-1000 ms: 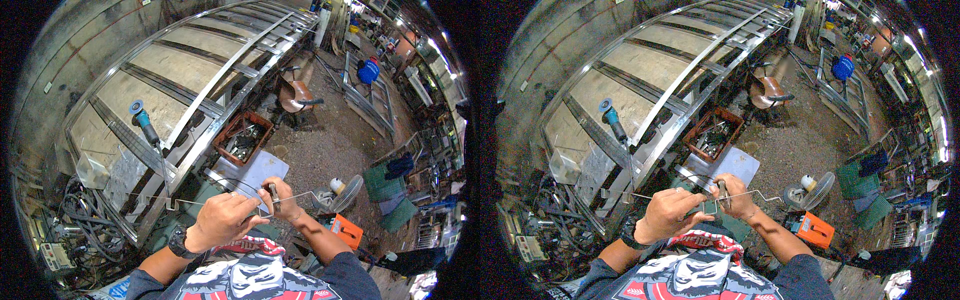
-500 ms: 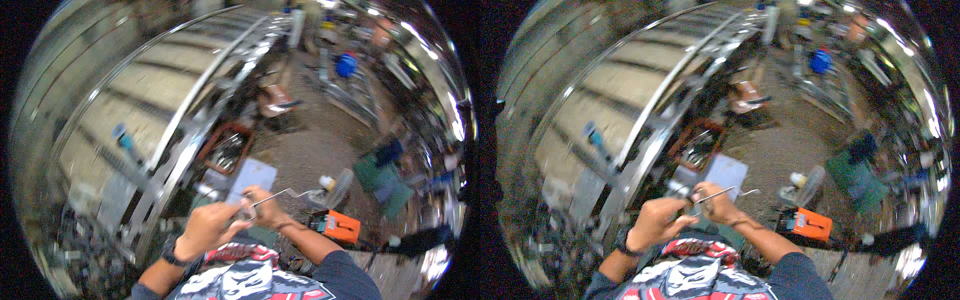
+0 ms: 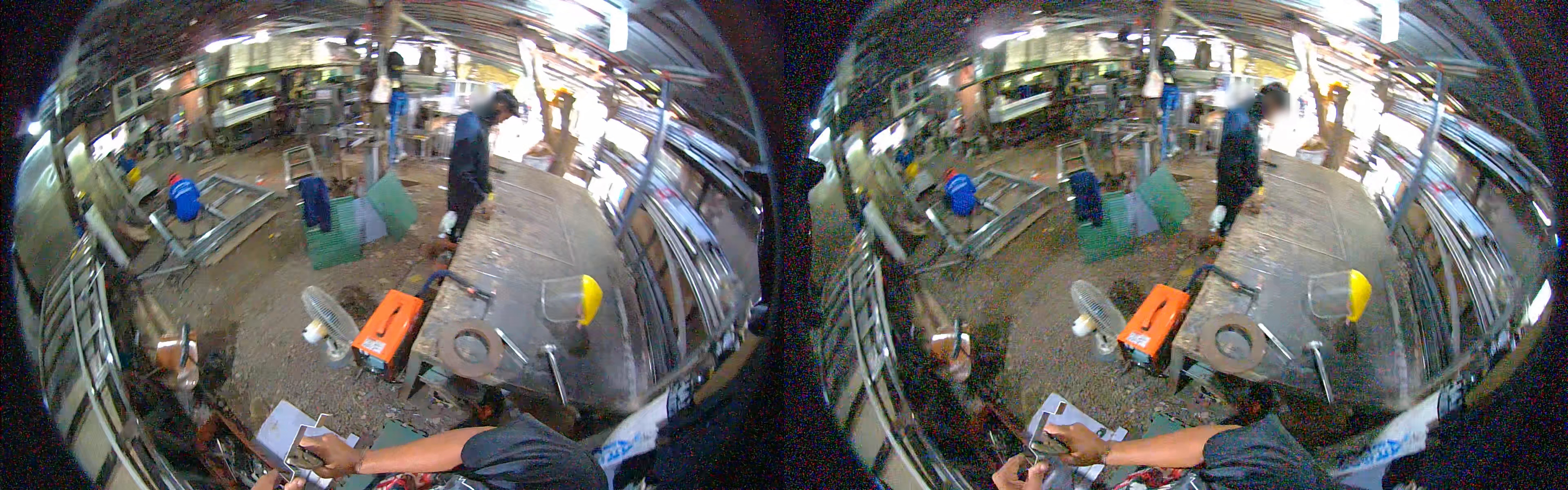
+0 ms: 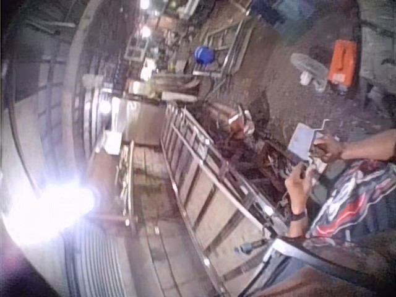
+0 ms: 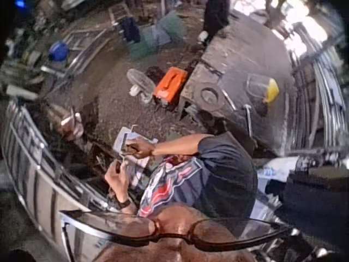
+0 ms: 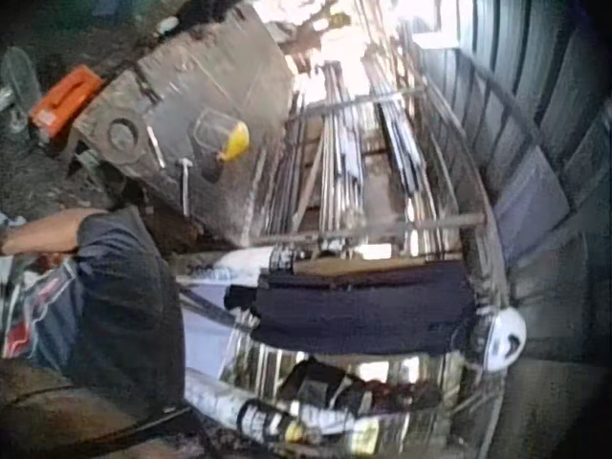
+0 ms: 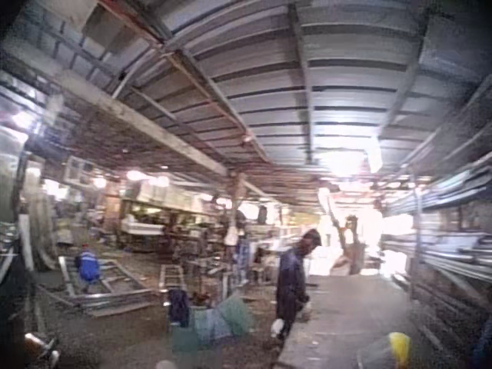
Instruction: The person uses pliers to bend a thin metal rod into a zigzag shape. The person repeatedly bends the rod at intervals, creating a series of angled segments. The person then walks to another area and interacts with other workers.
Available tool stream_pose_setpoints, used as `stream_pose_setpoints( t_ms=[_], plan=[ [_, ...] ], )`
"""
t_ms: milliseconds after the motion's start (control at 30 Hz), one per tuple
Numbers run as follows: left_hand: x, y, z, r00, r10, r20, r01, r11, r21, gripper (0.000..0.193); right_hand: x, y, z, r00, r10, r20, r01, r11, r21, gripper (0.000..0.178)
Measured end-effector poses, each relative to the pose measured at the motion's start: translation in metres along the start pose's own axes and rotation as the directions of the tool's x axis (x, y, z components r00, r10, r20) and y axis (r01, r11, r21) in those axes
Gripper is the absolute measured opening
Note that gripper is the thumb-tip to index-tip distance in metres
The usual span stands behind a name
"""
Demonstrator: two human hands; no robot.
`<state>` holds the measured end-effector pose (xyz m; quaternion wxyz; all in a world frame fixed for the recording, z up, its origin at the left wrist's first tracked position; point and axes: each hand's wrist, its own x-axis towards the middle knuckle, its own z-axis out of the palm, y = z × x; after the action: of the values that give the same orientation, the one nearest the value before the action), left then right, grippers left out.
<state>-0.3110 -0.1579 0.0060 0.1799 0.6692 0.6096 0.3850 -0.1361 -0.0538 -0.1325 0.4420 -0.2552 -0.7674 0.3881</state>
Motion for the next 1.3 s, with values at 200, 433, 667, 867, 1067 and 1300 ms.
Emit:
stream_pose_setpoints(
  t_ms=[200, 433, 667, 867, 1067, 1300],
  plan=[
    [0.011, 0.012, 0.003, 0.982, 0.071, 0.174, -0.07, 0.998, -0.012, 0.027, -0.028, -0.029, -0.001, 0.948, 0.253, -0.195, -0.286, 0.944, -0.165, 0.028],
    [-0.004, 0.007, -0.009, 0.911, 0.055, 0.408, 0.044, 0.972, -0.229, 0.04, -0.102, 0.019, 0.039, 0.925, 0.313, -0.215, -0.321, 0.947, -0.002, 0.048],
    [-0.028, -0.018, -0.002, 0.833, 0.031, 0.553, 0.113, 0.968, -0.225, 0.043, -0.106, -0.073, 0.018, 0.811, 0.575, -0.107, -0.54, 0.666, -0.515, 0.06],
    [-0.022, -0.037, 0.011, 0.948, -0.054, 0.313, 0.211, 0.844, -0.494, 0.044, -0.149, -0.06, 0.01, 0.74, 0.646, -0.188, -0.649, 0.613, -0.451, 0.054],
    [-0.011, -0.029, 0.012, 0.916, -0.05, 0.399, 0.295, 0.759, -0.581, 0.049, -0.18, -0.065, -0.021, 0.459, 0.775, -0.434, -0.887, 0.422, -0.186, 0.065],
    [-0.009, 0.01, 0.036, 0.906, -0.086, 0.415, 0.361, 0.67, -0.648, 0.024, -0.22, -0.035, -0.088, 0.329, 0.857, -0.397, -0.907, 0.403, 0.119, 0.078]
  ],
)
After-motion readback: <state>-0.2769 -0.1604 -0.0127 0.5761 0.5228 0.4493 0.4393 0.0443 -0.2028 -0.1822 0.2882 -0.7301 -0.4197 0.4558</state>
